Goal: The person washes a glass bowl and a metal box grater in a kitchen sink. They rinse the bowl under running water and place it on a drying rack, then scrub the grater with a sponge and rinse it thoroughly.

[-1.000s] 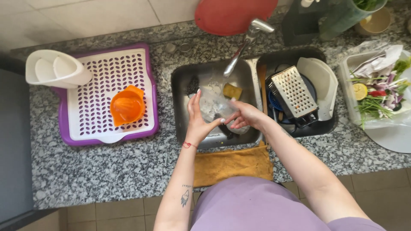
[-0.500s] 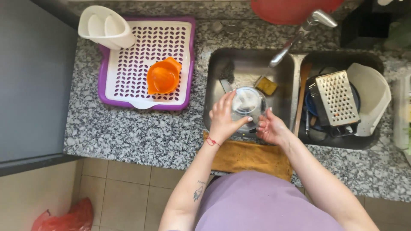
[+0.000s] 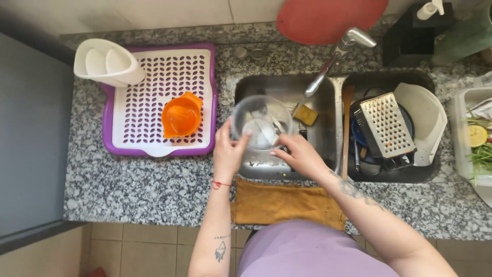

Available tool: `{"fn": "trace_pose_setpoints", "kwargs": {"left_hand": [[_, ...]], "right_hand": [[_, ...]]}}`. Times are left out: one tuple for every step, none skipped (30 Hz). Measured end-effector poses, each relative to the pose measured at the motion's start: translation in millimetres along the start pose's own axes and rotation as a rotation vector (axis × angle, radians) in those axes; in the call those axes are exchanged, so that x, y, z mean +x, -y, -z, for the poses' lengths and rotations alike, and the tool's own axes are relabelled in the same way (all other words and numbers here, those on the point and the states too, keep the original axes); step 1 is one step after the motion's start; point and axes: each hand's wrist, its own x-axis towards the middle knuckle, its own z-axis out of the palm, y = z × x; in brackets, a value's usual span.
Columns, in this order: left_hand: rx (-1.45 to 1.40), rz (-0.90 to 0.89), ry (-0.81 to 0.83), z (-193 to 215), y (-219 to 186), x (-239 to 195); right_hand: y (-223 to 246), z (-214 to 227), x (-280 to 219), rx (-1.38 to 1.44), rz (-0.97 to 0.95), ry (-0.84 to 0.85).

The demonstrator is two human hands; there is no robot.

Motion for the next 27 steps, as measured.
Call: {"fn": "trace_pose_setpoints", "kwargs": {"left_hand": [[0.004, -0.004, 0.008, 6, -4, 8], [-0.162, 0.0, -0.004, 11, -8, 17], [-0.328, 0.005, -0.016, 17, -13, 27], [-0.324, -0.006, -0.009, 21, -11, 36], [-0.379, -0.04, -0.117, 25, -8, 45], [-0.439, -0.073, -0.228, 29, -6, 55], [-0.44, -0.081, -0.222, 28, 14, 76], [-0.456, -0.064, -0.287, 26, 34, 94], [-0.472, -0.048, -0.352, 25, 55, 113], [-0.47, -0.054, -0.351, 26, 41, 111], [-0.515, -0.026, -0.361, 28, 26, 109], [-0.561, -0.002, -0.372, 29, 11, 108], [-0.561, -0.013, -0.372, 31, 5, 110], [-0.565, 0.017, -0.337, 32, -1, 113], [-0.568, 0.048, -0.302, 32, -7, 116], [-0.567, 0.047, -0.299, 33, -16, 120], [-0.55, 0.05, -0.282, 32, -24, 123], [-0.53, 0.063, -0.261, 32, -29, 123], [-0.526, 0.073, -0.253, 25, -24, 130], [-0.567, 0.071, -0.258, 18, -20, 139], [-0.609, 0.07, -0.262, 10, -16, 146], [-0.606, 0.08, -0.248, -1, -10, 158], [-0.648, 0.089, -0.238, -13, -5, 168], [-0.693, 0.095, -0.224, -27, -1, 179], [-0.694, 0.103, -0.206, -37, 3, 188], [-0.676, 0.102, -0.202, -46, 5, 196], [-0.658, 0.1, -0.198, -55, 8, 204]], "right_hand": [[0, 0, 13, 0.003, -0.006, -0.006], [0, 0, 25, -0.066, 0.095, -0.037], [0, 0, 39, -0.135, 0.197, -0.068], [7, 7, 52, -0.135, 0.194, -0.081], [14, 13, 65, 0.047, 0.128, -0.154], [22, 21, 79, 0.227, 0.064, -0.223], [5, 13, 110, 0.225, 0.064, -0.233], [-13, 5, 139, 0.113, 0.14, -0.389], [-30, -3, 169, -0.002, 0.216, -0.544], [-36, -13, 189, -0.001, 0.217, -0.55], [-41, -22, 209, -0.162, 0.107, -0.474], [-46, -30, 230, -0.322, -0.001, -0.399], [-47, -34, 240, -0.322, 0.002, -0.409], [-50, -37, 250, -0.351, -0.014, -0.361], [-52, -40, 260, -0.38, -0.03, -0.313], [-51, -37, 263, -0.38, -0.033, -0.314], [-51, -35, 266, -0.429, -0.087, -0.327], [-52, -35, 264, -0.477, -0.148, -0.332], [-55, -32, 259, -0.474, -0.159, -0.325], [-57, -27, 255, -0.478, -0.267, -0.348], [-60, -21, 250, -0.482, -0.375, -0.371], [-59, -19, 241, -0.483, -0.392, -0.365], [-58, -17, 231, -0.485, -0.346, -0.417], [-58, -12, 221, -0.491, -0.302, -0.474], [-64, -18, 204, -0.497, -0.321, -0.473], [-68, -24, 186, -0.426, -0.124, -0.49], [-72, -30, 168, -0.354, 0.072, -0.504]]}}
